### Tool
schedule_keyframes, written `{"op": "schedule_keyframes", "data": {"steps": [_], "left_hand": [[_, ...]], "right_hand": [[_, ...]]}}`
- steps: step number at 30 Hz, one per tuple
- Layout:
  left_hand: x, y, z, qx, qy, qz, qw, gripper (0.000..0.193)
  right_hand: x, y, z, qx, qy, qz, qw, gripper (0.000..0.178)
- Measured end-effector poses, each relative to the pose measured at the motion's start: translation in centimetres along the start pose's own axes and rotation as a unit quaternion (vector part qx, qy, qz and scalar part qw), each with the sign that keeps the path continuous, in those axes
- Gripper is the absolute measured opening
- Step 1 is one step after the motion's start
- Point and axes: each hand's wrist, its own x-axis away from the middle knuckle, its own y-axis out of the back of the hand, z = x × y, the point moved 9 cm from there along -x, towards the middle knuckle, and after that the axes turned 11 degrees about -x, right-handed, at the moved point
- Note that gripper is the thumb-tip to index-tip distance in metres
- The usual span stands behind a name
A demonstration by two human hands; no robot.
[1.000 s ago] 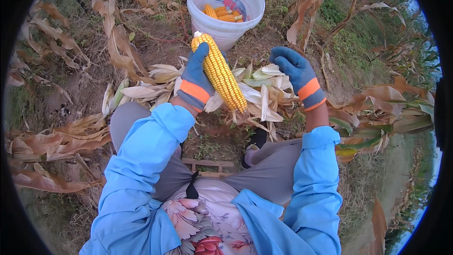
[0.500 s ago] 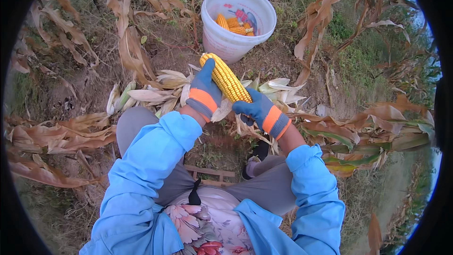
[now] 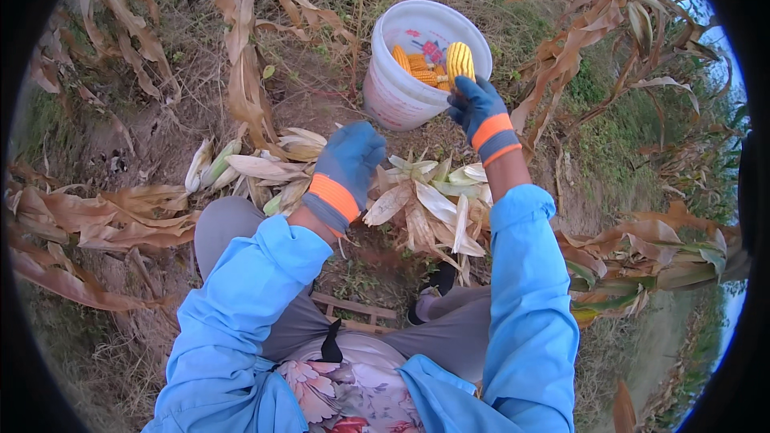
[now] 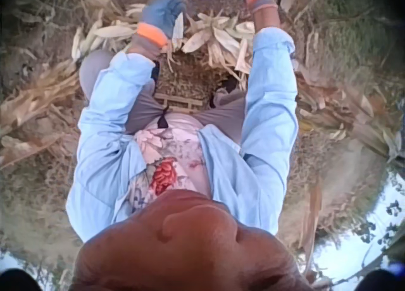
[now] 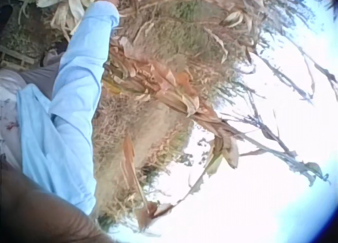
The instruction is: The person sits on the ground in a cornfield and shucks corn cobs by hand, removing the husks and placing the cleaned cobs into a nearby white bucket.
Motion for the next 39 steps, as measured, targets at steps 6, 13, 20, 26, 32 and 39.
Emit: {"op": "schedule_keyframes", "data": {"steps": [6, 13, 20, 26, 32, 39], "left_hand": [[-0.1, 3.4, -5.6, 0.051, -0.074, -0.006, 0.996, 0.023], [1.7, 6.4, -9.9, 0.075, -0.080, -0.021, 0.994, 0.028], [3.7, 6.1, -14.0, 0.066, -0.131, 0.033, 0.989, 0.029], [3.8, 6.1, -17.0, 0.051, -0.132, 0.091, 0.986, 0.037], [4.6, 5.5, -19.2, 0.003, -0.133, 0.193, 0.972, 0.038], [4.1, 4.5, -16.6, -0.065, -0.080, 0.218, 0.970, 0.047]], "right_hand": [[-1.2, 0.0, -5.8, 0.003, -0.062, -0.011, 0.998, 0.034], [3.8, 4.2, -18.2, -0.022, -0.182, -0.055, 0.982, 0.021], [8.6, 6.7, -30.4, 0.075, -0.320, -0.066, 0.942, 0.022], [10.5, 6.5, -36.6, 0.144, -0.365, -0.046, 0.919, 0.021], [9.4, 3.3, -39.6, 0.433, -0.221, 0.130, 0.864, 0.029], [9.1, 0.0, -41.4, 0.651, -0.140, 0.249, 0.703, 0.044]]}}
